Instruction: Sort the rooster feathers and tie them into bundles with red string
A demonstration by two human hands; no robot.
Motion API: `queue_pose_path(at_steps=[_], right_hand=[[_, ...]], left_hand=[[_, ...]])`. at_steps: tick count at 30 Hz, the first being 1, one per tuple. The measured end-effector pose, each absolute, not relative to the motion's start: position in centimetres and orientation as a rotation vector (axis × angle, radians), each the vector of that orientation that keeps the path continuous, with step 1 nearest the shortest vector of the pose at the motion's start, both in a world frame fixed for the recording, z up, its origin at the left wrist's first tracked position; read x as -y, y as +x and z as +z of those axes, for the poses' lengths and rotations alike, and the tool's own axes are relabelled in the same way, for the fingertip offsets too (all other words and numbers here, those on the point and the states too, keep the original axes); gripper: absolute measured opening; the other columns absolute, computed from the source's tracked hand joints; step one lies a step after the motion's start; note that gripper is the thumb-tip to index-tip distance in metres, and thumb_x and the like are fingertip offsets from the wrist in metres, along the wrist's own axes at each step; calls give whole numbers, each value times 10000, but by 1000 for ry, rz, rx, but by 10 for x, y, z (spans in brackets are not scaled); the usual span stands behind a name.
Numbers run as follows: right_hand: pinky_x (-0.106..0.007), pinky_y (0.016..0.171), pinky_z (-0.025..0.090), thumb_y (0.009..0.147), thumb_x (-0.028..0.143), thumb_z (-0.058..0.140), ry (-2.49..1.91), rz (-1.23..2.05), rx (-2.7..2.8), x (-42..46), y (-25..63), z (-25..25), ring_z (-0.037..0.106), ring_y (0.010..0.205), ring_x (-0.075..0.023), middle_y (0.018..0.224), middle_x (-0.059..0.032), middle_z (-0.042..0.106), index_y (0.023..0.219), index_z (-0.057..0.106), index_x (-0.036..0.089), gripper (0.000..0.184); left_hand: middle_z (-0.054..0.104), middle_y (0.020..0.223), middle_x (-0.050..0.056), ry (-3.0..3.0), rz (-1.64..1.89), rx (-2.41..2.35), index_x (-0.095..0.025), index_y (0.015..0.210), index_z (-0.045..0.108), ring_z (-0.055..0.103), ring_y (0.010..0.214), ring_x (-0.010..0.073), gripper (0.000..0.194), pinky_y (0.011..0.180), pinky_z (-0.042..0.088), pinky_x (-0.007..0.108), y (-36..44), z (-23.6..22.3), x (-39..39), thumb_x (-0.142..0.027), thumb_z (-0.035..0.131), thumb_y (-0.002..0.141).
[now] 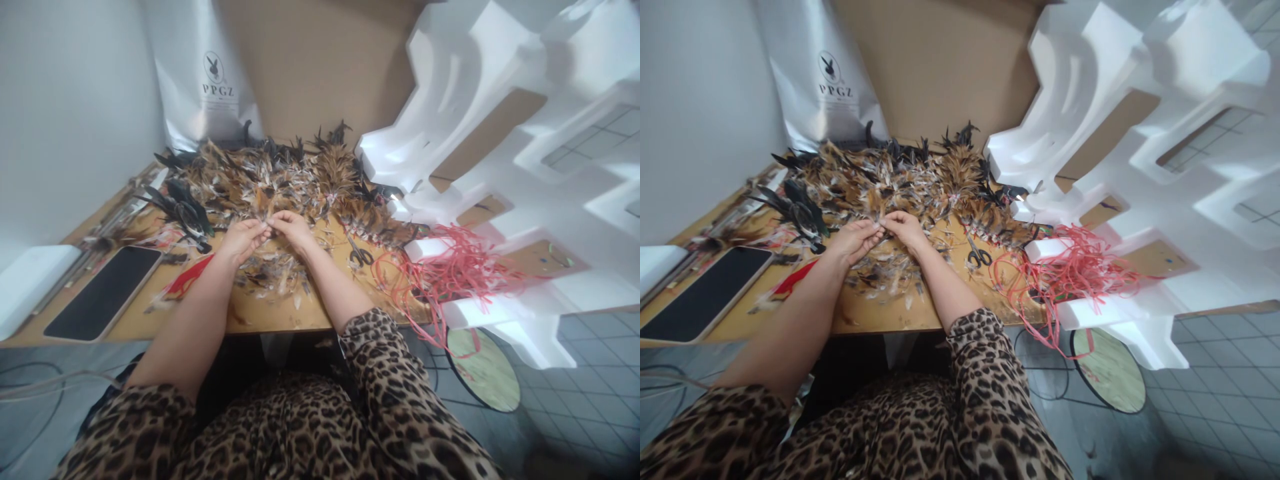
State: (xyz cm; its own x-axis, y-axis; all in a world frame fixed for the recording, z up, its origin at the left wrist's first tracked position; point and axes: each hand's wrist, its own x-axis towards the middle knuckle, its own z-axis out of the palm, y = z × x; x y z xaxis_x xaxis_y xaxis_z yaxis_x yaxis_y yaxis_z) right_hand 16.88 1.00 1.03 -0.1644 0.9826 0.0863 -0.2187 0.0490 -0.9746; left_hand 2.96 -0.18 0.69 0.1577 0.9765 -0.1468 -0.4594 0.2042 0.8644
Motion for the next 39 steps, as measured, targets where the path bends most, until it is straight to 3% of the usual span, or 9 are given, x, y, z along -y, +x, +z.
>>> queue_pose_path(at_steps=[16, 22, 25, 28, 31, 39], right_hand=[[-196, 509, 333, 569, 248, 696, -959, 1323, 1099, -10, 163, 9, 427, 458, -45, 458, 65, 520, 598, 570, 136, 171], [-195, 533, 354, 597, 303, 691, -1006, 1302, 1209, -10, 164, 10, 438, 494, -47, 541, 48, 565, 666, 608, 134, 201], [-204, 591, 388, 648, 314, 650, -1081, 1122, 1362, -18, 179, 11, 481, 549, -62, 608, 28, 600, 713, 642, 133, 193], [-214, 659, 405, 692, 295, 603, -1262, 729, 1463, -30, 206, 11, 526, 621, -87, 657, 0, 623, 690, 649, 126, 175], [-226, 651, 400, 711, 285, 566, -1557, 462, 1485, -36, 233, 9, 544, 637, -111, 670, -15, 636, 683, 653, 139, 172], [-254, 608, 399, 718, 446, 552, -1900, 399, 1695, -36, 244, 3, 553, 600, -149, 640, -58, 636, 641, 654, 157, 316]], left_hand=[[640, 567, 40, 965, 1234, -1060, -87, 649, 648, 592, 511, 74, 143, 562, 491, 169, 35, 4, 1, -155, 742, 564], [627, 541, 32, 1001, 1232, -1074, -90, 632, 645, 568, 472, 66, 146, 504, 465, 149, 31, -1, -2, -171, 748, 566], [638, 568, 40, 939, 1225, -1064, -88, 647, 648, 577, 487, 65, 136, 491, 457, 137, 29, -1, -3, -170, 740, 590], [647, 598, 54, 871, 1233, -1045, -84, 645, 643, 588, 507, 69, 109, 474, 448, 132, 28, 0, -3, -158, 720, 622], [651, 620, 61, 839, 1230, -1023, -83, 645, 642, 590, 520, 68, 87, 459, 435, 125, 27, 1, -3, -139, 707, 641], [665, 652, 72, 841, 1190, -1021, -75, 684, 660, 587, 524, 58, 65, 472, 437, 118, 28, 0, -2, -127, 691, 660]])
